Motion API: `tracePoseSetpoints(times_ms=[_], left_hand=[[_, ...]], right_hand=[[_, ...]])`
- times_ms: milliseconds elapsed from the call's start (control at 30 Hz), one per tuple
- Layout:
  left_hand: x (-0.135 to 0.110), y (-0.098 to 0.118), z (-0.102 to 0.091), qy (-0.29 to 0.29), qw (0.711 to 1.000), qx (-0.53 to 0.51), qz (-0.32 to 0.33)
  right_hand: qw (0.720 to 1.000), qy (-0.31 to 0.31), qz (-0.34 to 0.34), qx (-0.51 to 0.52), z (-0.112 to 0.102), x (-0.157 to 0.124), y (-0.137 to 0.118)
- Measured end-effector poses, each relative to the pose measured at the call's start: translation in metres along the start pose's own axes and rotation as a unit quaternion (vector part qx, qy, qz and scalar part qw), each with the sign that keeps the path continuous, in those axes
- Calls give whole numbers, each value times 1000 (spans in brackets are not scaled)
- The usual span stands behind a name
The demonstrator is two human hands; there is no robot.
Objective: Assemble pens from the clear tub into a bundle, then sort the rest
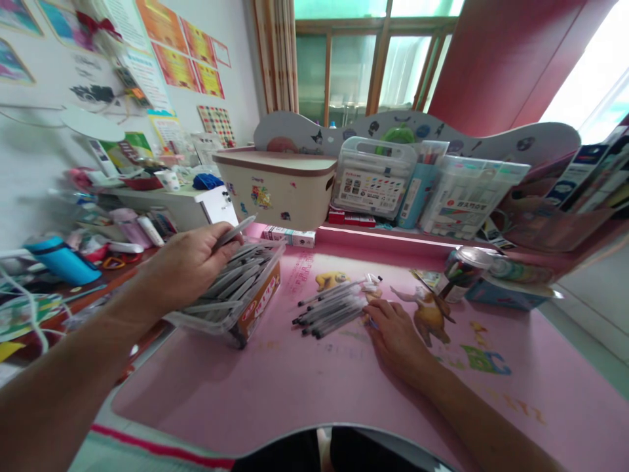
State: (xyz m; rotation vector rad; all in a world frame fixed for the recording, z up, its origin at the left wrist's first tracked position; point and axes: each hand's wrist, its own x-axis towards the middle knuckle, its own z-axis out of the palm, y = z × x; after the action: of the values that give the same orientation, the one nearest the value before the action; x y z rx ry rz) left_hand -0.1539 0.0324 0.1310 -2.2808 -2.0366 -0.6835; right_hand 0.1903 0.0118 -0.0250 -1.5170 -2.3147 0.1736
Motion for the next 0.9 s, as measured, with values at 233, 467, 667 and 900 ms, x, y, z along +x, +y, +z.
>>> tracePoseSetpoints(times_ms=[233, 467, 667, 900], left_hand=[[7, -21, 20, -9, 993, 110, 33], [0, -27, 21, -11, 991, 117, 62], [-5, -33, 24, 20, 994, 86, 60], [-13, -19, 16, -18, 1000, 9, 14]], right_hand=[[1000, -2, -4, 3, 0, -2, 1], [1000, 6, -5, -2, 2, -2, 2], [1000, 8, -6, 10, 3, -2, 3], [1000, 5, -5, 27, -4, -2, -2]])
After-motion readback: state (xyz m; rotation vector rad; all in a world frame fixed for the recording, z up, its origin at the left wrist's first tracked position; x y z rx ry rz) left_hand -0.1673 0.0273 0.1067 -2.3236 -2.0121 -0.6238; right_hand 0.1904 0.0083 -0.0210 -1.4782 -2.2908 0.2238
